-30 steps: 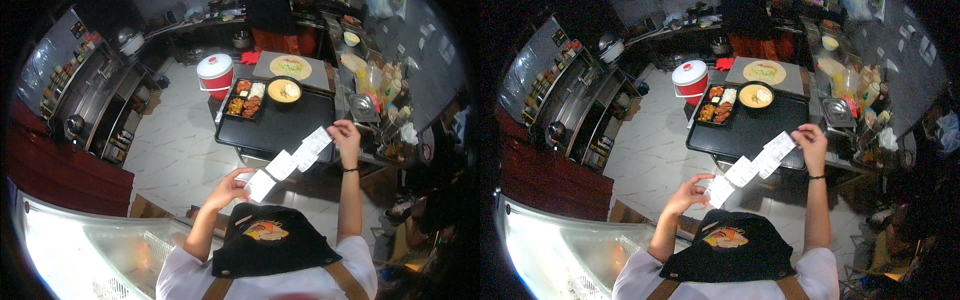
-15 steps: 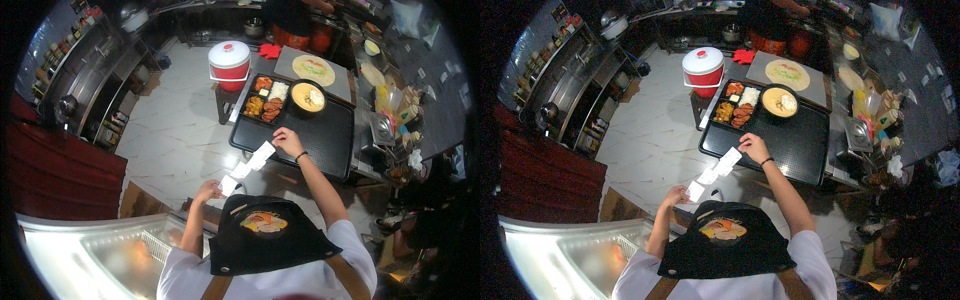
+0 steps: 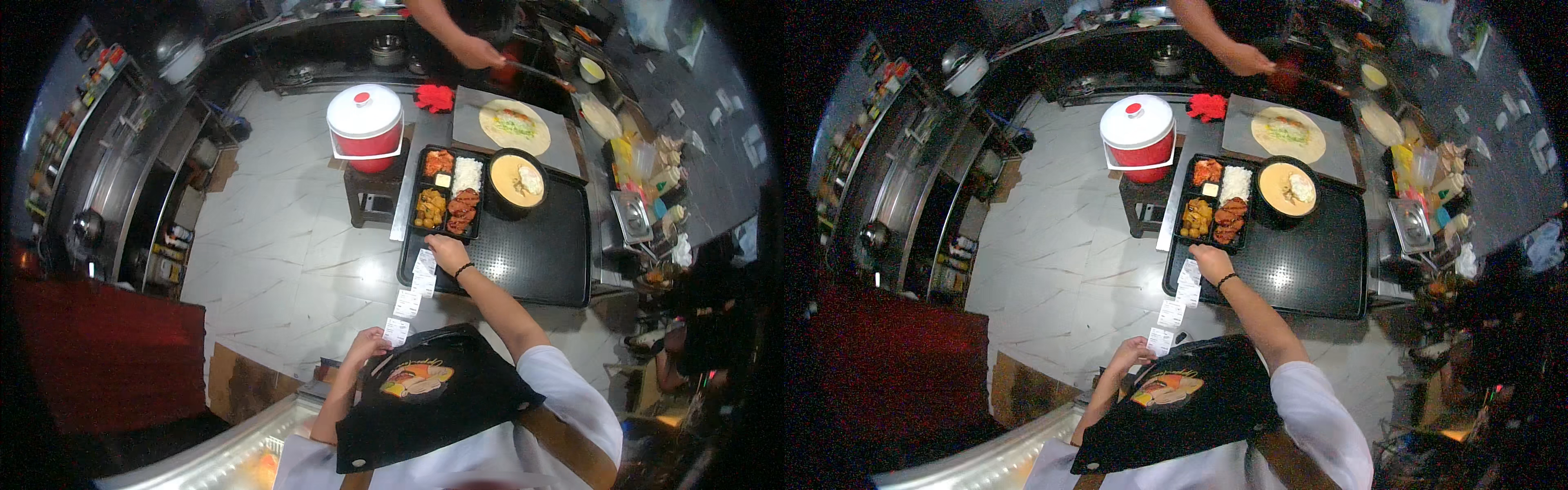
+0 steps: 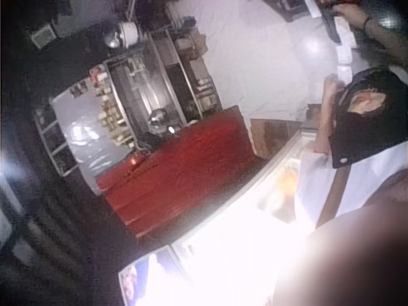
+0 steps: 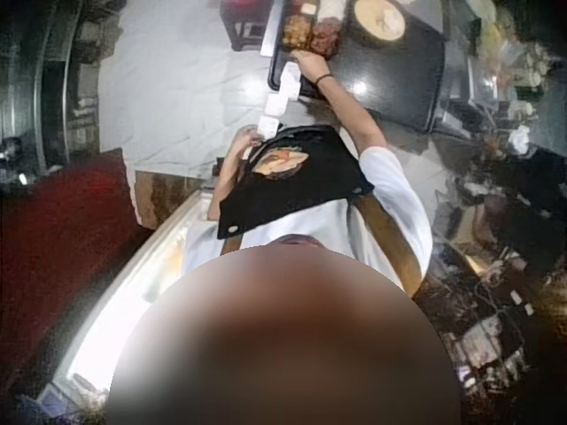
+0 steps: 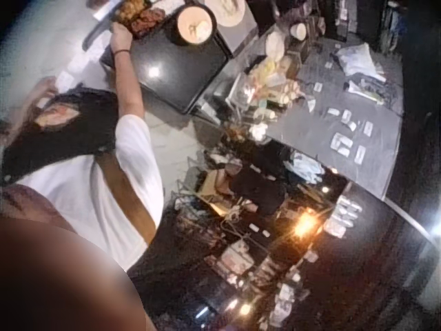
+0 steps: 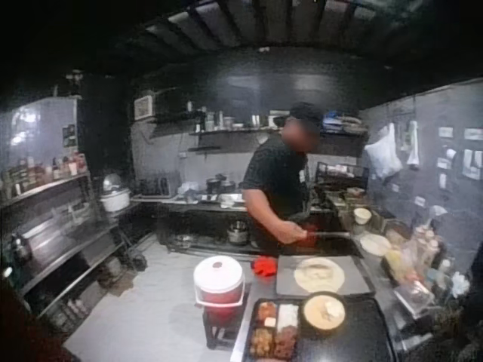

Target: The person assembles food trays by placing a bento box and a bowl of soup onto a black tray, then adds a receipt and chopsticks. The person repeats this process for a second tray, arranging items and adding condiments.

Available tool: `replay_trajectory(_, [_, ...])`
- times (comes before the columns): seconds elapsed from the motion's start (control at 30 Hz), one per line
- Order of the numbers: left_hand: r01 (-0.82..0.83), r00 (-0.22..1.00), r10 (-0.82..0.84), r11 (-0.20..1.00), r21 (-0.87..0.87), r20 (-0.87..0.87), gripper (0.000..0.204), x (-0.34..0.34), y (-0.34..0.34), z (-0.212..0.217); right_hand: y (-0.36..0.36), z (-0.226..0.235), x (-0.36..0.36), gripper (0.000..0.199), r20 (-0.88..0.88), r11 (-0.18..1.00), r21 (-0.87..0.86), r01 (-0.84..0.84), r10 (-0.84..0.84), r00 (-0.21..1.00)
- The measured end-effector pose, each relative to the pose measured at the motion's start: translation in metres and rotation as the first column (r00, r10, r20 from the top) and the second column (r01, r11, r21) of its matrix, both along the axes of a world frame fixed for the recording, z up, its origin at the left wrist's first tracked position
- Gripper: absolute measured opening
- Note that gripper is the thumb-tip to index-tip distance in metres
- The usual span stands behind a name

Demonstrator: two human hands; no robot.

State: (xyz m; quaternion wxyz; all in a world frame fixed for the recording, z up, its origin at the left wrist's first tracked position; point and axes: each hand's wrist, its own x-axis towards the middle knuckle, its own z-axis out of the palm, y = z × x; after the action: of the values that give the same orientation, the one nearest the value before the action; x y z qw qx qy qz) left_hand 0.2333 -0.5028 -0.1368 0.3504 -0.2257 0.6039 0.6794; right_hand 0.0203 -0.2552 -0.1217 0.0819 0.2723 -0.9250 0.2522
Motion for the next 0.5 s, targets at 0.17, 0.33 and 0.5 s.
replay_trajectory(0.17, [0.037, 0.999, -0.037, 0.999, -0.019, 0.008, 0.014, -0.014, -0.018, -0.001, -0.005, -0.004, 0.003, 0.018, -0.045, 0.992, 0.128, -0.001, 0.007, 0.999])
replay_trajectory(0.33, [0.04, 0.999, -0.037, 0.998, -0.056, 0.04, 0.016, -0.026, -0.022, -0.019, -0.008, 0.002, 0.002, 0.02, -0.007, 0.982, 0.174, 0.068, -0.068, 0.998])
replay_trajectory(0.5, [-0.001, 0.998, -0.009, 0.988, -0.152, -0.068, 0.026, -0.028, -0.021, -0.04, -0.007, -0.002, 0.002, 0.012, -0.042, 0.981, 0.132, 0.14, -0.135, 0.99])
